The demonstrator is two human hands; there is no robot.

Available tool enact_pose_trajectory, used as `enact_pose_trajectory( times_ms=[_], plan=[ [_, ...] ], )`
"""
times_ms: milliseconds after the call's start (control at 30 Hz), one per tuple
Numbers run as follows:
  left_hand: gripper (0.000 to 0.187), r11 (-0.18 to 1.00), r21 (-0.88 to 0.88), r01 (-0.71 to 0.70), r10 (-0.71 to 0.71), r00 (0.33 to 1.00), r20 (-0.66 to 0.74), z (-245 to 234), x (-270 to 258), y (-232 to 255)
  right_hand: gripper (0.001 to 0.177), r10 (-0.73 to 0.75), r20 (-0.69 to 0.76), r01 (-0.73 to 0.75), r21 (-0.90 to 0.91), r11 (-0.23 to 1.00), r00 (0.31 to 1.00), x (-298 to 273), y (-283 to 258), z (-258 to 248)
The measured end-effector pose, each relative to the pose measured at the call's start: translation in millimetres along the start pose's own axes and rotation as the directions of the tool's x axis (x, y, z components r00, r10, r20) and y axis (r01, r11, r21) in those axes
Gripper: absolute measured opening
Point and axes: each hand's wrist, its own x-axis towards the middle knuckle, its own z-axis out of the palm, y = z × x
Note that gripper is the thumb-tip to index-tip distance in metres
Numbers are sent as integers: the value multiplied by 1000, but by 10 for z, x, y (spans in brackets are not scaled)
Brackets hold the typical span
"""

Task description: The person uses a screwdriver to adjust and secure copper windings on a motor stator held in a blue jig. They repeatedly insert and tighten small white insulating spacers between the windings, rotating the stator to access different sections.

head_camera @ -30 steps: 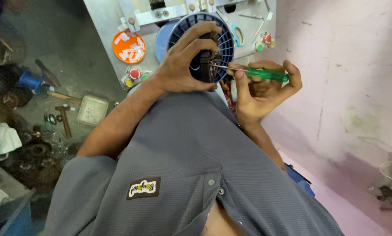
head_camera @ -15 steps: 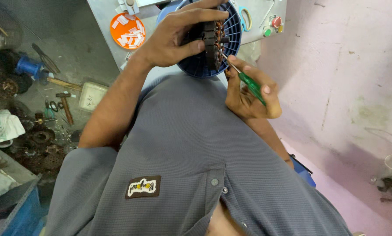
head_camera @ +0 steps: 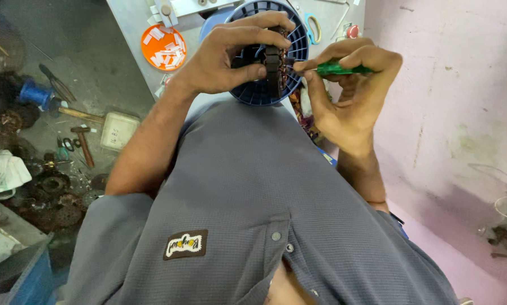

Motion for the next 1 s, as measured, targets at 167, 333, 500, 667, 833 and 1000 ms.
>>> enact_pose_trajectory(
  times_ms=[167, 333, 500, 667, 833, 1000],
  plan=[
    [39, 1000, 30, -10, 10, 1000, -7, -11, -12, 47, 55, -109, -232, 133, 92, 987, 967, 35, 79, 84],
    [36, 999, 33, 5, -5, 1000, -4, -12, -13, -4, 53, -66, -154, 83, 110, 990, 986, 45, 193, 70],
    [34, 996, 86, 7, -6, 1000, -19, 8, -31, -5, 53, -17, 31, 14, 90, 996, 999, 223, 103, -64],
    [34, 994, 109, 29, -24, 999, -49, 66, -31, 40, 48, 27, 179, -41, 80, 996, 983, 318, 86, -158],
    [33, 976, 215, -11, 30, 996, -87, 59, -17, 136, 51, -314, 159, 347, -257, 902, 936, 153, 143, 21],
    [47, 929, 364, 64, 95, 911, -401, 71, -296, 30, 54, -349, -109, 342, -78, 936, 931, -30, 347, 59]
  ],
)
